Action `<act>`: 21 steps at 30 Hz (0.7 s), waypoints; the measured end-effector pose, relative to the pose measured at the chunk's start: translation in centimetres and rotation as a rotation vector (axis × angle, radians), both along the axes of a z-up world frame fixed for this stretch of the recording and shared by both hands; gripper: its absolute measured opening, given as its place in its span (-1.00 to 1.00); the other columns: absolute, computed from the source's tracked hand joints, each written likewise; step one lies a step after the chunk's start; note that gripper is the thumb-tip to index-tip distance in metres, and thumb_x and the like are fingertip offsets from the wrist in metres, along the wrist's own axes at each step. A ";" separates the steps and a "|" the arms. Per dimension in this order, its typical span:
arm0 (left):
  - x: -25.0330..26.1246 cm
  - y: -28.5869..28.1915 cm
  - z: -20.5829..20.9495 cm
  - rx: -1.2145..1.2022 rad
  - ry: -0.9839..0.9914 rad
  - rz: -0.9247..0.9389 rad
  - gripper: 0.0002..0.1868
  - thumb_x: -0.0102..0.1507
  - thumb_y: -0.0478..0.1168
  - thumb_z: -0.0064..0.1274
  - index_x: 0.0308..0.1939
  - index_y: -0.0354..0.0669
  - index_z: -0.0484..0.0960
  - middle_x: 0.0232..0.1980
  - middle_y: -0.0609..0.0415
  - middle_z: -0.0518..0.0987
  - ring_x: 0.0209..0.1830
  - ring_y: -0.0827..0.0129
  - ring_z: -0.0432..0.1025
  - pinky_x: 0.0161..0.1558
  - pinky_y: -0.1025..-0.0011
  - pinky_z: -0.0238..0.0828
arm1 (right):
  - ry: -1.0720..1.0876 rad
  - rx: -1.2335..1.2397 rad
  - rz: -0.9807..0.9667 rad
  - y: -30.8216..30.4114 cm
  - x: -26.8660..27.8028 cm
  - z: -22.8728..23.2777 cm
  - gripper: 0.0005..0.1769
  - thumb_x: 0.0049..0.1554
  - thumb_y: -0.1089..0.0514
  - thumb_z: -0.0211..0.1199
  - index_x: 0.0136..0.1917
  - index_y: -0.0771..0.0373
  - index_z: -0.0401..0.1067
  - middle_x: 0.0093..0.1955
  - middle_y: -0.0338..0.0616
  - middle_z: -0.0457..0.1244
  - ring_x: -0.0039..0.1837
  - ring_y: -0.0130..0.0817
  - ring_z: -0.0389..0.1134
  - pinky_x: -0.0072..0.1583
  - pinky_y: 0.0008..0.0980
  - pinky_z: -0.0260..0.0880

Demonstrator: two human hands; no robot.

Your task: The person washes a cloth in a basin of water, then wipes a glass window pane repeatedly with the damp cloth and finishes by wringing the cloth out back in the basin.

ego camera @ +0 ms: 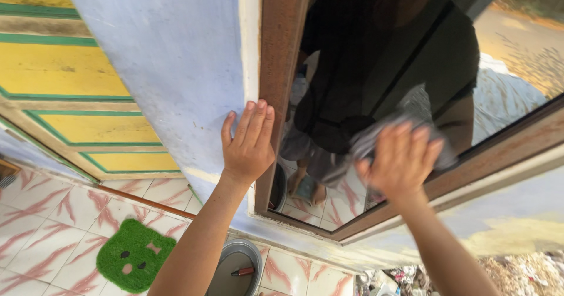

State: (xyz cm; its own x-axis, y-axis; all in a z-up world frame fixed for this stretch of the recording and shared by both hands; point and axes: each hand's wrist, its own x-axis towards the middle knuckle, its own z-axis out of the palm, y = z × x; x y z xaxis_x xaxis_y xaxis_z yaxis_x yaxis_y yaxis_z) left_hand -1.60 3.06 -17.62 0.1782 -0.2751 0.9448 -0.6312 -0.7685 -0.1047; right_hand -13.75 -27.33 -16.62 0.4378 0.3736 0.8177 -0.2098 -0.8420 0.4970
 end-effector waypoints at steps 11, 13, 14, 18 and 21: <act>0.3 -0.7 -0.6 -0.015 -0.045 0.037 -0.58 0.33 -0.40 -0.08 0.25 -0.30 0.66 0.40 -0.04 0.54 0.50 0.21 0.32 0.49 0.01 0.05 | 0.651 0.156 0.067 6.3 4.2 -19.3 -0.24 0.42 -0.30 -0.18 0.65 0.21 0.19 0.58 -0.01 0.05 0.48 0.00 -0.01 0.41 0.25 -0.23; 0.5 -0.7 -0.7 -0.003 -0.058 0.048 -0.57 0.33 -0.39 -0.08 0.25 -0.29 0.67 0.40 -0.04 0.54 0.50 0.22 0.32 0.49 0.01 0.06 | 0.338 0.096 0.130 6.3 2.1 -28.4 -0.32 0.32 -0.34 -0.10 0.56 -0.02 0.26 0.54 -0.32 0.15 0.55 -0.29 0.02 0.57 -0.08 -0.31; 0.6 -0.7 -0.9 0.002 -0.062 0.055 -0.57 0.33 -0.39 -0.09 0.25 -0.29 0.67 0.40 -0.03 0.54 0.50 0.22 0.32 0.48 0.02 0.06 | 0.408 0.185 0.130 6.2 0.5 -32.1 -0.36 0.29 -0.28 -0.02 0.53 -0.02 0.28 0.51 -0.33 0.18 0.54 -0.34 0.04 0.58 -0.10 -0.30; 1.0 -0.8 -1.3 -0.010 -0.069 0.047 -0.56 0.33 -0.40 -0.09 0.26 -0.30 0.67 0.40 -0.06 0.54 0.51 0.20 0.31 0.47 0.00 0.07 | 0.518 0.350 0.102 3.1 -4.1 -37.7 -0.40 0.27 -0.23 0.03 0.48 0.01 0.32 0.44 -0.29 0.22 0.47 -0.29 0.12 0.52 -0.10 -0.12; 1.1 -0.9 -1.4 -0.018 -0.068 0.043 -0.56 0.32 -0.41 -0.09 0.26 -0.31 0.66 0.40 -0.06 0.55 0.51 0.19 0.31 0.46 -0.01 0.08 | 0.668 0.555 -0.019 1.8 -5.2 -37.8 -0.37 0.24 -0.25 0.03 0.38 0.19 0.35 0.34 -0.03 0.25 0.38 -0.05 0.16 0.41 0.04 -0.03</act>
